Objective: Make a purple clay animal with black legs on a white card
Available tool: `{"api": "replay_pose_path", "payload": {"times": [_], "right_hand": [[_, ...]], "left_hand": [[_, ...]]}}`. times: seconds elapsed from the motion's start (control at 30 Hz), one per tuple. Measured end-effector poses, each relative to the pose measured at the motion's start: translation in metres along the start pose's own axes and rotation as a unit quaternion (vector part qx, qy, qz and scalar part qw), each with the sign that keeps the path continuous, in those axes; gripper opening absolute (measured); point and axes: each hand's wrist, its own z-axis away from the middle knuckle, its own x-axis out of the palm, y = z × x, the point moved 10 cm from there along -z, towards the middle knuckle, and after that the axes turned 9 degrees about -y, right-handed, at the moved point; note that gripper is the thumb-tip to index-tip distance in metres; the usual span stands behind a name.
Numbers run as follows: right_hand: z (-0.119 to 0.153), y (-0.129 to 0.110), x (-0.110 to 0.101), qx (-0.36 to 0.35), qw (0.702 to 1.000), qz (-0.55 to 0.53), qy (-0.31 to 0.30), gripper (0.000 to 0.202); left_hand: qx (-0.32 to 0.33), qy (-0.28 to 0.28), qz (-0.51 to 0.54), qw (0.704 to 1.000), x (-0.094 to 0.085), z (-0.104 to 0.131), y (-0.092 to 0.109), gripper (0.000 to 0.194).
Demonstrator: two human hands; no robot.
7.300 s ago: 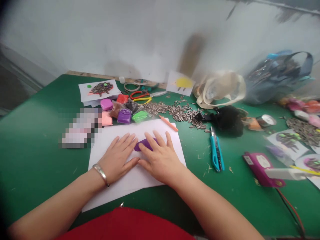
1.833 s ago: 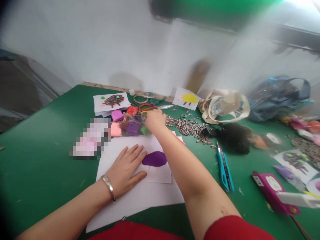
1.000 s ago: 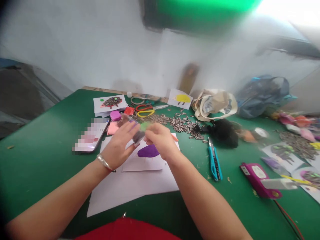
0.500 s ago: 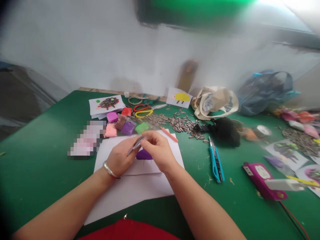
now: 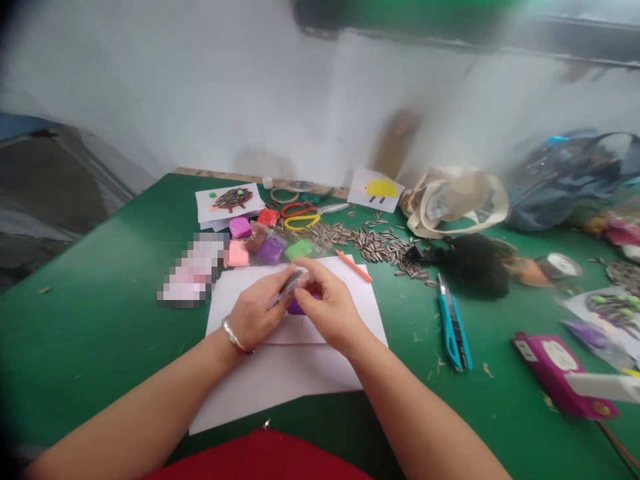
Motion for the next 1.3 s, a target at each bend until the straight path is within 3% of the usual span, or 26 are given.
{"api": "replay_pose_path", "payload": {"times": [0.4,0.73,0.9,1.03,1.13,1.3], "right_hand": [[0.001,-0.002,-0.003,0.0,1.0,0.016,-0.002,0.038],[0.002,-0.007,0.002,-0.011,0.999,0.041,0.0,0.04],[0.004,-0.012,0.008,-0.034,0.996,0.087,0.005,0.041],[0.007,-0.021,0.01,-0.075,0.984,0.163,0.018,0.031],[0.011,-0.035,0.015,-0.134,0.954,0.268,0.022,0.02],[0.017,-0.048,0.021,-0.188,0.902,0.386,0.039,0.029]], "left_hand": [[-0.088,-0.088,0.143,0.982,0.009,0.0,-0.012,0.051],[-0.154,-0.095,0.2,0.963,0.012,0.001,-0.022,0.041],[-0.142,-0.058,0.148,0.977,0.002,0.0,-0.017,0.032],[-0.111,-0.047,0.05,0.991,-0.008,-0.003,-0.005,0.029],[-0.086,-0.027,-0.019,0.996,-0.015,-0.005,0.004,0.034],[-0.06,0.006,-0.072,0.996,-0.022,-0.004,0.011,0.034]]}}
